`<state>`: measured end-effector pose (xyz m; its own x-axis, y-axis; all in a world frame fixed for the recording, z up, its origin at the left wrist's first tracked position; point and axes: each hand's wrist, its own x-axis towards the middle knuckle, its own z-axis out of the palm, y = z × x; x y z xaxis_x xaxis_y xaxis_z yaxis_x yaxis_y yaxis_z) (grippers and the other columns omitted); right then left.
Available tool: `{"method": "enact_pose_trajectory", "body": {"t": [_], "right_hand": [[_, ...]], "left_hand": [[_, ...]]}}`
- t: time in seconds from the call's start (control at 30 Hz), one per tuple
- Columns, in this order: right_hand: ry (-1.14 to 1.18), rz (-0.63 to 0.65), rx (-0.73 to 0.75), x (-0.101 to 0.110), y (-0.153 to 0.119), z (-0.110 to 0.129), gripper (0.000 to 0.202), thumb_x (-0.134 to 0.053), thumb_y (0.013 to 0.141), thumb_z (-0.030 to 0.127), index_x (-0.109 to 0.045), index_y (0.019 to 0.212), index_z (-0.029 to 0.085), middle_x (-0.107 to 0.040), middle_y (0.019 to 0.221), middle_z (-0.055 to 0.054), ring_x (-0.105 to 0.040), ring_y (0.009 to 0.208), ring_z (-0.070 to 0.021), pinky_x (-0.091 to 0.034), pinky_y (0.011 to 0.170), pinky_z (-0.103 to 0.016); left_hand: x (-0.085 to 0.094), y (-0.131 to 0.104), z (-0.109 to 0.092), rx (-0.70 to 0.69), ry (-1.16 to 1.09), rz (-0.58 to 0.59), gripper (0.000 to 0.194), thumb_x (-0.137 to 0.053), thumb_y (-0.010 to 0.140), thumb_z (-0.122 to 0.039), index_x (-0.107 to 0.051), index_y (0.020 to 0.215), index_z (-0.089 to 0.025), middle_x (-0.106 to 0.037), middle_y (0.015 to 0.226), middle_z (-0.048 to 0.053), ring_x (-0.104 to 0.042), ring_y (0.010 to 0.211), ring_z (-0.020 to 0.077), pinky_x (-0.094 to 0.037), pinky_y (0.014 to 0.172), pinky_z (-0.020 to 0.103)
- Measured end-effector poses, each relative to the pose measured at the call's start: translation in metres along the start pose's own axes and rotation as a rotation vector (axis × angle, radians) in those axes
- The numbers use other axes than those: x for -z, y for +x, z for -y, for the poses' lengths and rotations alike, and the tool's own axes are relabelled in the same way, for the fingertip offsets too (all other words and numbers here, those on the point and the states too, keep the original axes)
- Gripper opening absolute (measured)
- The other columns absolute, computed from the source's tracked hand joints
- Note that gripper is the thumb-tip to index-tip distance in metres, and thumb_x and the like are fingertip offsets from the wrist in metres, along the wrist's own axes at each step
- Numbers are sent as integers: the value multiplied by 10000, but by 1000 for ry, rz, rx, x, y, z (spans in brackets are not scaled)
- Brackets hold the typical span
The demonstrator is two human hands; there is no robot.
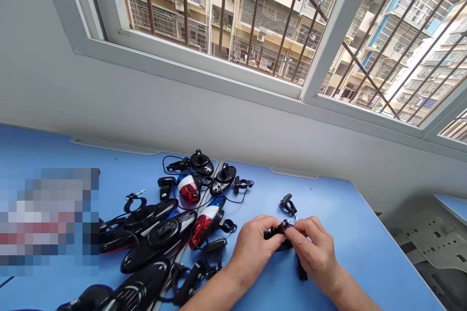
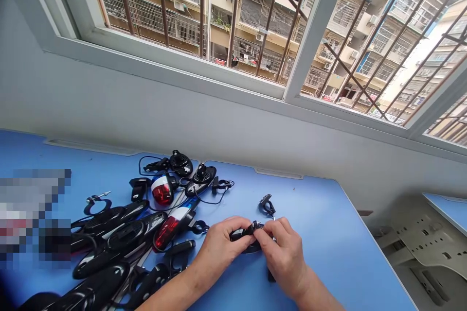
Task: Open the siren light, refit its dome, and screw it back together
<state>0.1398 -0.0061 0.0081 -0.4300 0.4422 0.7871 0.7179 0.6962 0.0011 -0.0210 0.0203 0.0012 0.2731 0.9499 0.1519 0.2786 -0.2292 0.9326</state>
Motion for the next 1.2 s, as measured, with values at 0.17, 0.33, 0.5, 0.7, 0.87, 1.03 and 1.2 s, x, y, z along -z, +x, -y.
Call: {"method": "enact_pose_trajectory", "body": {"t": [0.17, 0.33, 0.5, 0.7, 0.87, 1.03, 1.2], "right_hand": [[23, 36, -5, -1, -3, -2, 322, -468, 865, 8, -616, 1073, 205, -548, 723, -52, -453, 635, -163, -435, 506, -240], [32, 78, -20, -1, -7, -3, 355, -424, 888, 41, -601, 1141, 216, -569, 752, -58, -456, 633, -168, -433, 519, -251], [24, 86, -27, 1, -7, -1, 341, -409, 894, 61, -609, 1127, 209, -571, 749, -62, -468, 617, -171, -433, 510, -255], [35, 77, -34, 1, -7, 1, 326, -419, 881, 41, -611, 1095, 196, -563, 757, -70, -455, 637, -176, -435, 517, -261], [38, 65, -25, 2, -5, 1, 311, -427, 876, 36, -614, 1072, 190, -552, 764, -70, -446, 642, -172, -431, 517, -255], [46, 72, -34, 1, -9, 1, 318, -400, 878, 43, -624, 1055, 182, -548, 760, -70, -454, 647, -174, -434, 524, -261], [62, 90, -52, 4, -7, 2, 320, -400, 873, 43, -616, 1061, 188, -564, 792, -70, -464, 662, -174, -435, 535, -265]], "left_hand": [[0, 0, 0, 0, -4, 7, 114, -590, 710, -248, -695, 674, -221, -670, 727, -11, -595, 716, 170, -435, 663, 229], [0, 0, 0, -3, -8, 0, 109, -591, 706, -228, -699, 697, -233, -685, 751, -25, -603, 724, 168, -437, 676, 230], [1, 1, -1, -16, 5, 4, 102, -589, 697, -221, -690, 692, -236, -681, 743, -29, -606, 728, 170, -439, 690, 233], [1, 0, -2, -36, 49, 10, 101, -578, 704, -225, -678, 686, -232, -670, 729, -29, -601, 716, 169, -434, 680, 238], [1, -2, -6, -62, 109, 10, 94, -568, 671, -197, -657, 682, -226, -657, 722, -15, -592, 715, 178, -428, 664, 245], [2, -3, -7, -76, 105, 19, 114, -534, 681, -191, -643, 658, -211, -643, 720, -7, -587, 717, 179, -424, 666, 248], [1, -1, -3, -50, 100, 34, 113, -533, 705, -223, -639, 667, -210, -632, 719, -7, -586, 736, 181, -425, 678, 246]]}}
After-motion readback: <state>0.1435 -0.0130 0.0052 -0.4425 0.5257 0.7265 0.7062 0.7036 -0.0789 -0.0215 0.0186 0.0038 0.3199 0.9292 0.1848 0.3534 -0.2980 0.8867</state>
